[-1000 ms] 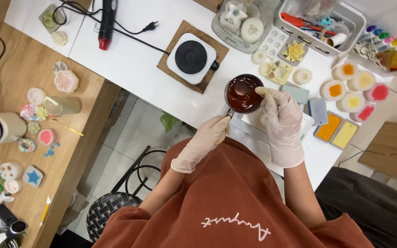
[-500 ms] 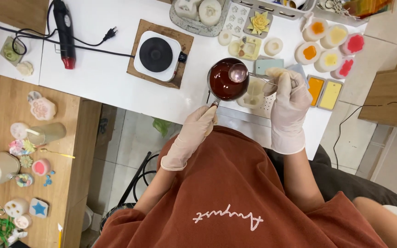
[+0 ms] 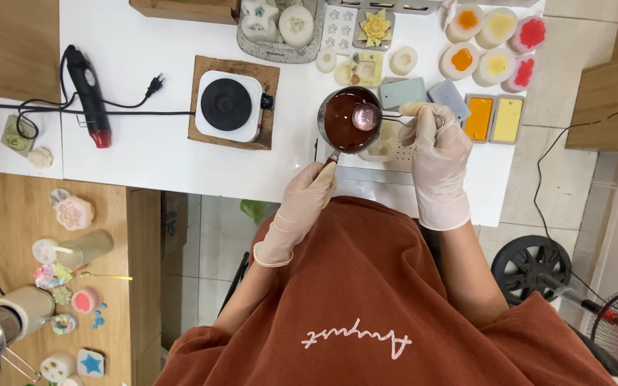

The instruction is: The person ladles melted orange wax from a melting pot on a small hot plate and pours it into a flower-shaped candle mold on the table. They then use a pencil-like tool to spread and level the wax inside the mold before setting the tool down.

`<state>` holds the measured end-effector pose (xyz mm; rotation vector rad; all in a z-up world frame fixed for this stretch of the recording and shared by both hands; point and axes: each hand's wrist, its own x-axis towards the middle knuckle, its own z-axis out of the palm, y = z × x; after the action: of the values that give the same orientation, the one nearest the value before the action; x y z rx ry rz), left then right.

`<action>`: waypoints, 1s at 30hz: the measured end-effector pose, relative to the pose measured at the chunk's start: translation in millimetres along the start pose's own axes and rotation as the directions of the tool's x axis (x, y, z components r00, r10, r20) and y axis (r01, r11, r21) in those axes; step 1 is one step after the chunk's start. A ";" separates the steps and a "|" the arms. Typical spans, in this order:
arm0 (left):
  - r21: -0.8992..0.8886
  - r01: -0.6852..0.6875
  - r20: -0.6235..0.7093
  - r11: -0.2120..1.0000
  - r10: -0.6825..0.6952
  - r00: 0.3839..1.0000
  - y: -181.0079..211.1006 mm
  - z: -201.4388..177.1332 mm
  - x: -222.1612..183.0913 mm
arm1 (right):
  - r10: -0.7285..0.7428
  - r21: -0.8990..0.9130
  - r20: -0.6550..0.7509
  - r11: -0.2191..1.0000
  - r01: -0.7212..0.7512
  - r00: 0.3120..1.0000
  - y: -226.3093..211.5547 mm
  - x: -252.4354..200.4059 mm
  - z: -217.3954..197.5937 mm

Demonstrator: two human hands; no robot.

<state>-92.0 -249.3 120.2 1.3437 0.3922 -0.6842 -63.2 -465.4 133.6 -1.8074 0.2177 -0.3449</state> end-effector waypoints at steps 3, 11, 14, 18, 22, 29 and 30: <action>-0.018 -0.017 0.018 1.000 0.017 1.000 1.0 1.2 2.9 | -0.025 -0.110 -0.011 0.994 0.024 1.000 -3.3 -2.5 1.1; 0.045 -0.034 0.003 0.998 0.033 0.999 2.8 2.3 6.6 | 0.073 0.003 -0.070 0.997 -0.073 0.995 6.2 -6.9 7.7; 0.068 -0.029 -0.004 0.997 0.029 1.000 6.1 3.0 7.3 | 0.097 0.015 -0.080 0.995 -0.096 0.992 5.5 -6.2 8.8; 0.185 -0.038 -0.055 0.982 0.049 0.997 8.5 3.4 9.4 | 0.132 0.030 -0.082 0.991 -0.130 0.988 7.4 -4.9 10.9; 0.216 -0.052 -0.054 0.975 0.065 0.996 7.8 0.4 12.8 | 0.181 0.095 -0.093 0.980 -0.172 0.979 10.0 -3.2 11.6; 0.159 -0.051 0.010 0.986 0.050 0.999 10.8 -3.6 16.3 | 0.272 0.190 -0.110 0.950 -0.248 0.956 8.8 2.0 8.9; 0.079 -0.025 0.047 0.997 0.021 0.999 11.7 -4.1 16.6 | 0.266 0.193 -0.108 0.951 -0.242 0.958 9.8 2.4 8.1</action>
<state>-71.5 -248.1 117.8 1.4028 0.3145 -0.7172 -57.9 -461.3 122.6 -1.5586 0.4946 -0.2917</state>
